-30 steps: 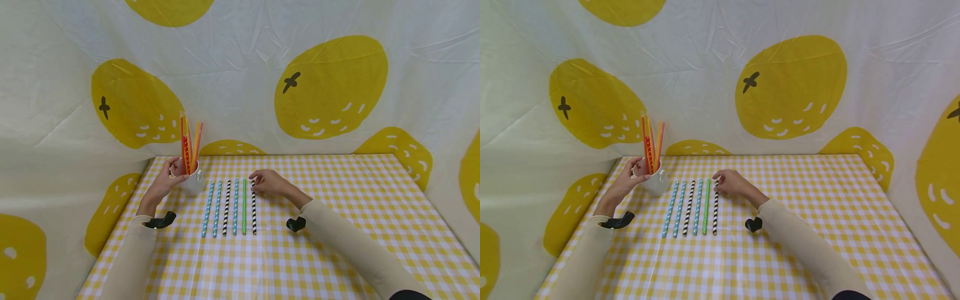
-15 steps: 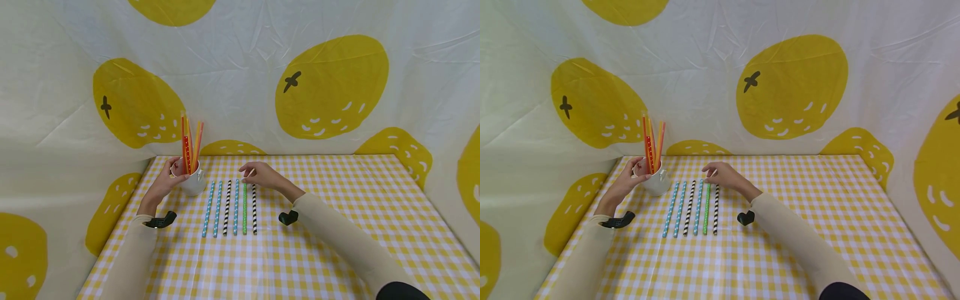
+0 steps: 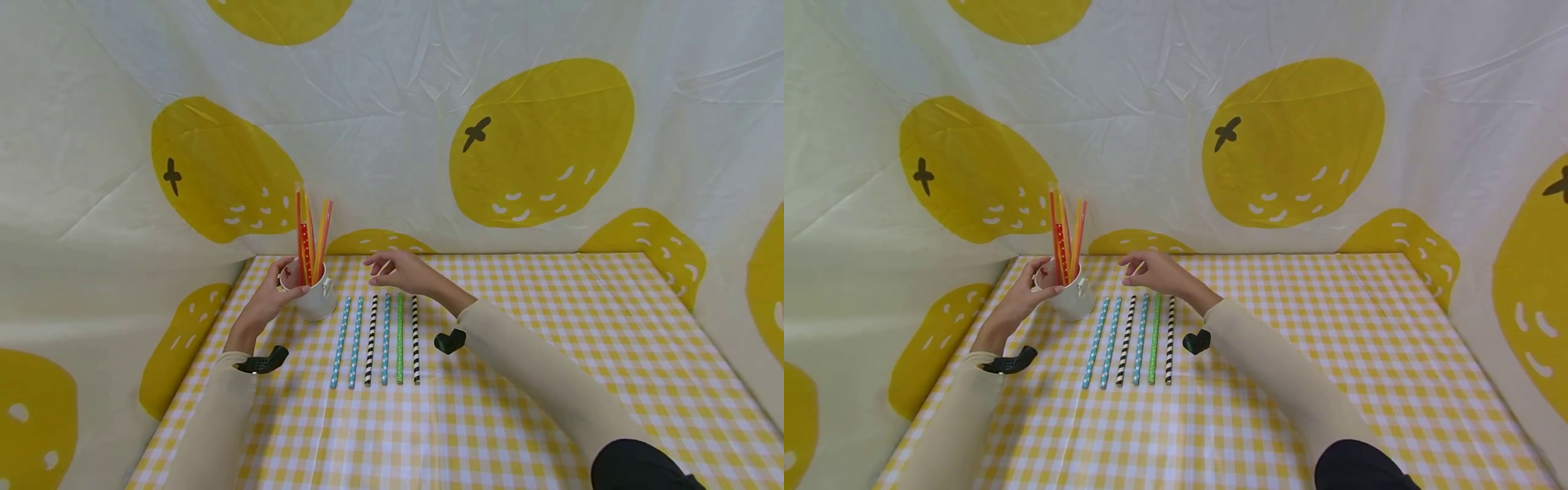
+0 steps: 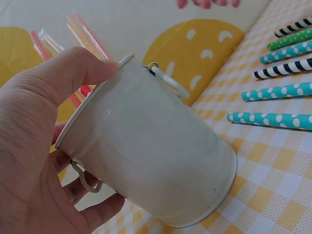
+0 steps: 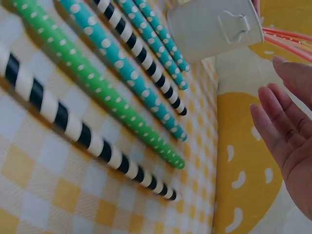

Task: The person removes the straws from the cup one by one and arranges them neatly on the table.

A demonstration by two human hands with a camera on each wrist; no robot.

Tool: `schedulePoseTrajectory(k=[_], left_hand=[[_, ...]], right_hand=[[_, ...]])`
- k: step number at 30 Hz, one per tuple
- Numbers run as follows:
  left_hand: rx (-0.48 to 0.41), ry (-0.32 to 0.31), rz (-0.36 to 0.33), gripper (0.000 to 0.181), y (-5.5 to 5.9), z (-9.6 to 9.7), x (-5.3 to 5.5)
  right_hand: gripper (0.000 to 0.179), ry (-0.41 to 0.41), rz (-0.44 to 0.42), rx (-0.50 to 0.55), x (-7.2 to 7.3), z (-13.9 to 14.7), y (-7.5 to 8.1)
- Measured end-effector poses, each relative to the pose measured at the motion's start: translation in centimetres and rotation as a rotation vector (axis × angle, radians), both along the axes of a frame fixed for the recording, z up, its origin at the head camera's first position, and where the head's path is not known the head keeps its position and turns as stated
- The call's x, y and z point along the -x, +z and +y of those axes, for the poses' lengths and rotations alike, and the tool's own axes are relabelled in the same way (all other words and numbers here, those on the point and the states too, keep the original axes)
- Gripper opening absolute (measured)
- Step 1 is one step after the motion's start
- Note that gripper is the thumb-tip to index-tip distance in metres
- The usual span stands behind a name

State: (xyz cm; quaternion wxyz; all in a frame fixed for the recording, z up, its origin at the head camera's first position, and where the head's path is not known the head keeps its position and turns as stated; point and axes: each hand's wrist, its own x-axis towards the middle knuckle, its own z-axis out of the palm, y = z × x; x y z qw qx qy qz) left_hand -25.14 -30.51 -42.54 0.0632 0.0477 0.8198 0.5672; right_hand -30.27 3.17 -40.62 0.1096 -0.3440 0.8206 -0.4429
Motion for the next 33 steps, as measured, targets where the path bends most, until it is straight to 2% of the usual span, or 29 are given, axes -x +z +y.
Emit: schedulePoseTrajectory(k=[13, 19, 26, 33], left_hand=[[-0.009, -0.005, -0.003, 0.086, -0.1, -0.3, -0.1], [-0.01, 0.002, 0.002, 0.085, 0.1, -0.4, -0.4], [-0.018, 0.01, -0.015, 0.086, 0.0, -0.4, -0.5], [-0.036, -0.009, -0.052, 0.083, 2.7, 0.9, -2.0]], right_hand=[[0.037, 0.017, 0.007, 0.109, 1.1, -3.3, 2.7], [0.038, 0.028, 0.054, 0.115, 1.8, -5.0, 3.5], [0.042, 0.043, 0.057, 0.155, 2.5, -6.9, 4.0], [0.047, 0.058, 0.05, 0.193, 2.8, -8.2, 4.6]])
